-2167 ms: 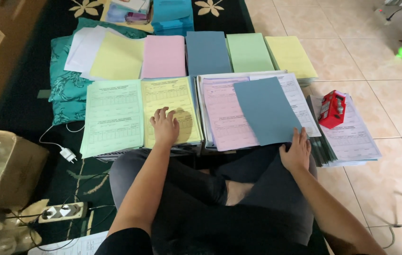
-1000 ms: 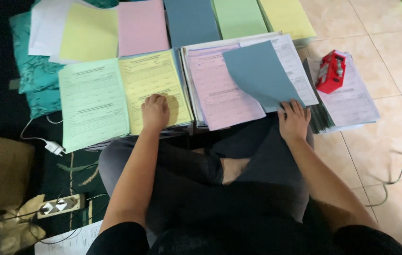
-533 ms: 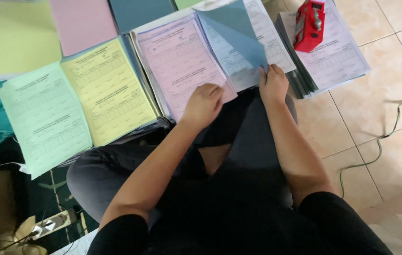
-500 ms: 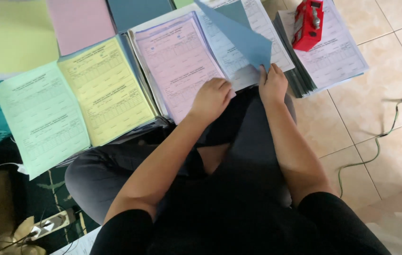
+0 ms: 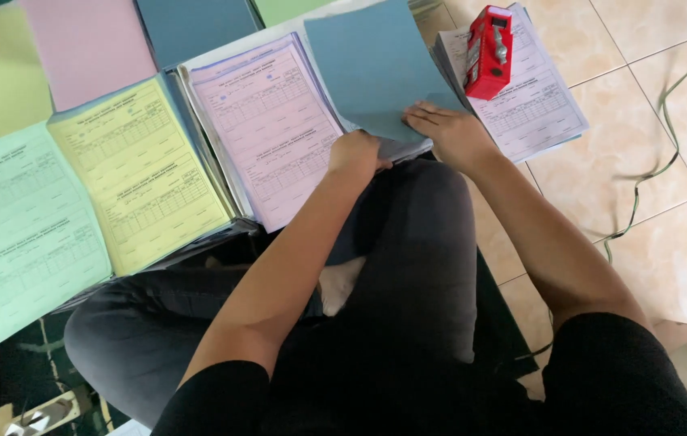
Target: The person collates different colored paper sheets from multiple stacks and staples them into sets.
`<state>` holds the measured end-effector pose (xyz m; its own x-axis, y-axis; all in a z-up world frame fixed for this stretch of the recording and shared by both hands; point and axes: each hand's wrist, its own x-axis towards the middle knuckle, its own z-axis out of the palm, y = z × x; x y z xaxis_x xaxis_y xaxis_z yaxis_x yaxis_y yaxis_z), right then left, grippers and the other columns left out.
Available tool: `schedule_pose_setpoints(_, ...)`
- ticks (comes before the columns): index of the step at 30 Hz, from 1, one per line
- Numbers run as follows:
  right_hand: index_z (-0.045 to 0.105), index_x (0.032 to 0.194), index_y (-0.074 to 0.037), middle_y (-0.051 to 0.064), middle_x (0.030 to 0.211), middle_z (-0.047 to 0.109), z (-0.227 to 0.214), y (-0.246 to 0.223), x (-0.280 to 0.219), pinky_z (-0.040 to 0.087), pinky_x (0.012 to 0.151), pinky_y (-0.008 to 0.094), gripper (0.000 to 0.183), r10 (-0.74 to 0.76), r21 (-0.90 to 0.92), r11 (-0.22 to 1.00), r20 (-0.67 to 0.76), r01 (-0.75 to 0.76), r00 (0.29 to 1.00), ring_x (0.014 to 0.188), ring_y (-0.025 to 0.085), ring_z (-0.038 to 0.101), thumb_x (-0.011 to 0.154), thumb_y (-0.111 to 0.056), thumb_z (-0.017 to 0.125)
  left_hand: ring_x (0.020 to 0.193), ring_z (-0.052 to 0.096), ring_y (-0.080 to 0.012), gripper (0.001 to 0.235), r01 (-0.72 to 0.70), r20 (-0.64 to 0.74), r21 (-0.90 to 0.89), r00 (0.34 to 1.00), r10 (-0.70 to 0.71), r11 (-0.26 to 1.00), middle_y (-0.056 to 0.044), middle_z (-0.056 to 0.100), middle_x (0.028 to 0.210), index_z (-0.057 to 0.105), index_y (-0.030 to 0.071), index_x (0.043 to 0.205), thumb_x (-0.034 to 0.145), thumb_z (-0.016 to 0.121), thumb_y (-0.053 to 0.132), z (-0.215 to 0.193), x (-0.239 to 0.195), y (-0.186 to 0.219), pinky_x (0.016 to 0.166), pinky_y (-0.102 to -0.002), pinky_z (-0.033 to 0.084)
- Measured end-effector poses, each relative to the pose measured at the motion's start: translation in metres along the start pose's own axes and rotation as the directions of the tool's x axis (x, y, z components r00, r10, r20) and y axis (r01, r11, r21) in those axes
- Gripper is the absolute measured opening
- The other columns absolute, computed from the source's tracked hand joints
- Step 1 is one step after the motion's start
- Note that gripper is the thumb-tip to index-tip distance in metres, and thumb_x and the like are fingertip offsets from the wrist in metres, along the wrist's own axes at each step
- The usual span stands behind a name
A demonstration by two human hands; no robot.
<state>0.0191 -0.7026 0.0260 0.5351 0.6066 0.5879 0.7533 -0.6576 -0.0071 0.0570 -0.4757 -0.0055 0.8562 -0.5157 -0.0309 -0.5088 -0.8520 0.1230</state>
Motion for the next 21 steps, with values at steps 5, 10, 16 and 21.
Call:
schedule_pose_setpoints(5, 0.068, 0.132, -0.004, 0.014, 0.134, 0.070, 0.030, 0.017, -0.013, 0.051, 0.108, 0.043, 0.040, 0.109, -0.060, 0.993, 0.227, -0.098, 0.968, 0.130, 0.032, 0.062, 0.097, -0.001, 0.048, 0.064, 0.073, -0.0301, 0.023, -0.015, -0.053, 0.036, 0.998, 0.017, 0.999, -0.007, 0.067, 0.060, 0.070, 0.012, 0.063, 0.085, 0.074, 0.016, 0.015, 0.007, 0.003, 0.058, -0.041, 0.059)
schedule_pose_setpoints(10, 0.054, 0.148, -0.009, 0.016, 0.144, 0.062, 0.049, 0.016, -0.024, 0.044, 0.114, 0.047, 0.060, 0.239, -0.068, 0.970, 0.439, -0.233, 0.866, 0.136, 0.035, 0.057, 0.100, -0.044, 0.045, 0.057, 0.065, -0.0232, 0.021, -0.095, -0.607, 0.238, 0.762, 0.225, 0.967, 0.003, 0.064, 0.057, 0.067, 0.024, 0.060, 0.076, 0.070, 0.010, 0.007, -0.012, 0.007, 0.061, -0.039, 0.045)
schedule_pose_setpoints(16, 0.063, 0.122, -0.019, -0.005, 0.090, 0.071, 0.081, 0.041, -0.031, 0.052, 0.061, 0.035, 0.028, 0.086, -0.398, 0.917, 0.178, -0.008, 0.980, 0.076, 0.022, 0.071, 0.097, -0.019, 0.050, 0.085, 0.068, -0.0276, 0.004, -0.109, -0.687, 0.113, 0.709, 0.157, 0.988, -0.005, 0.073, 0.091, 0.074, 0.016, 0.090, 0.090, 0.072, 0.018, -0.031, -0.083, 0.025, 0.071, -0.042, 0.049)
schedule_pose_setpoints(21, 0.065, 0.139, -0.020, 0.005, 0.132, 0.070, 0.060, 0.034, -0.026, 0.059, 0.087, 0.042, 0.038, 0.201, -0.160, 0.975, 0.353, -0.153, 0.914, 0.114, 0.030, 0.069, 0.102, -0.017, 0.056, 0.087, 0.073, -0.0372, 0.068, -0.066, 0.719, -0.425, 0.582, 0.381, 0.903, -0.020, 0.073, 0.092, 0.075, 0.007, 0.095, 0.093, 0.055, 0.072, -0.063, -0.264, 0.017, 0.073, -0.047, 0.057)
